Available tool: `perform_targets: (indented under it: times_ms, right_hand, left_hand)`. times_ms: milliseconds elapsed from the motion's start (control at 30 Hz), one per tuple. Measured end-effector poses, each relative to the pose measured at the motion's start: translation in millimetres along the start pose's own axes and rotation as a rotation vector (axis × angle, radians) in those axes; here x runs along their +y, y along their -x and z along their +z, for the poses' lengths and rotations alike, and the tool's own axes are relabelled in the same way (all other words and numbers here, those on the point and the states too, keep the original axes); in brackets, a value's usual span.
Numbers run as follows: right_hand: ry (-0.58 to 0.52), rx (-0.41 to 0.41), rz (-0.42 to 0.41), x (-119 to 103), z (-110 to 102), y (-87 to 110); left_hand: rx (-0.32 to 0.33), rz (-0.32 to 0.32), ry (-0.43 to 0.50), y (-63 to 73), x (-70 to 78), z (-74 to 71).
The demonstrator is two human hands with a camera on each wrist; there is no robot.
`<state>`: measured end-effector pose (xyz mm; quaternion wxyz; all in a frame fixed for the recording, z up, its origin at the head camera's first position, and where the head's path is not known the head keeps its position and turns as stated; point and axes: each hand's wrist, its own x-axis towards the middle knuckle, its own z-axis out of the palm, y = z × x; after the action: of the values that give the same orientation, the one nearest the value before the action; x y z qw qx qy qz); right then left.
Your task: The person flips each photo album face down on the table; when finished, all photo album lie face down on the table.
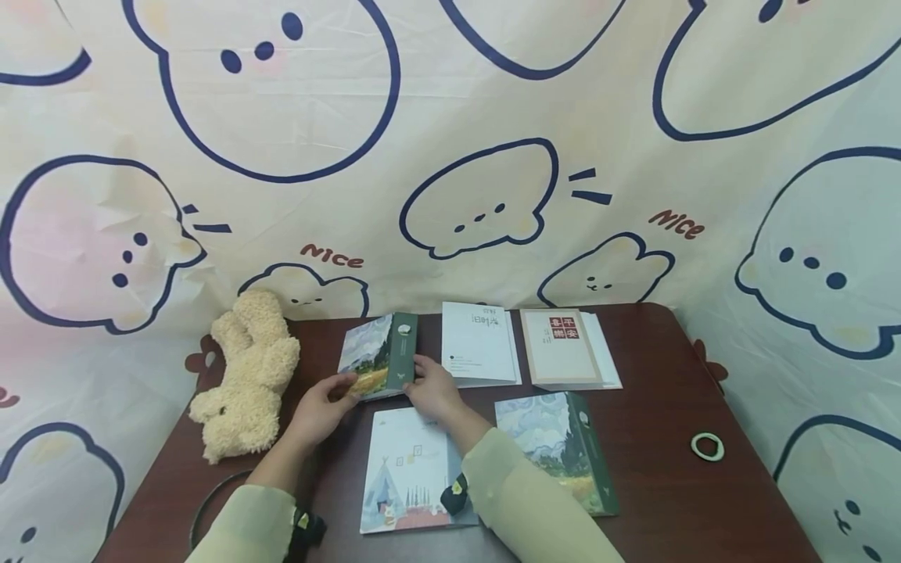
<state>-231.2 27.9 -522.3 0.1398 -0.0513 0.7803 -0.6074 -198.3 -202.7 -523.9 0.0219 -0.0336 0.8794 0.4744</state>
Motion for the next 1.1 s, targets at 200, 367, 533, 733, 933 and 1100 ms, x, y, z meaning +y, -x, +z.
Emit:
perform_targets:
  times_ms: [200, 367, 533, 733, 933, 1100]
  right_hand:
    - [0.127, 0.003, -0.033, -1.6, 3.2, -1.0]
    - [0.173, -0.011, -0.023, 0.0, 4.8, -3.9]
    - [0.194, -0.027, -0.017, 0.5, 4.3, -3.2]
    - [0.194, -0.062, -0.033, -0.6, -0.3, 2.3]
    - [0.163, -0.086, -0.032, -1.0, -6.4, 7.6]
    - [0.153, -0.086, -0.029, 1.3, -10.2, 10.5]
  left_hand:
    - [0.001, -0.002, -0.012, -0.6, -4.1, -3.1]
    - [0.004, -0.013, -0.013, -0.9, -4.9, -5.1]
    - [0.023, -0.025, -0.027, -2.3, -6.2, -4.7]
    - [0.053, -0.046, -0.057, -3.2, -6.4, -3.3]
    - [0.060, -0.040, -0.097, -2.6, -4.3, -2.0]
    - [0.062, -0.027, -0.101, -2.3, -1.5, -0.5]
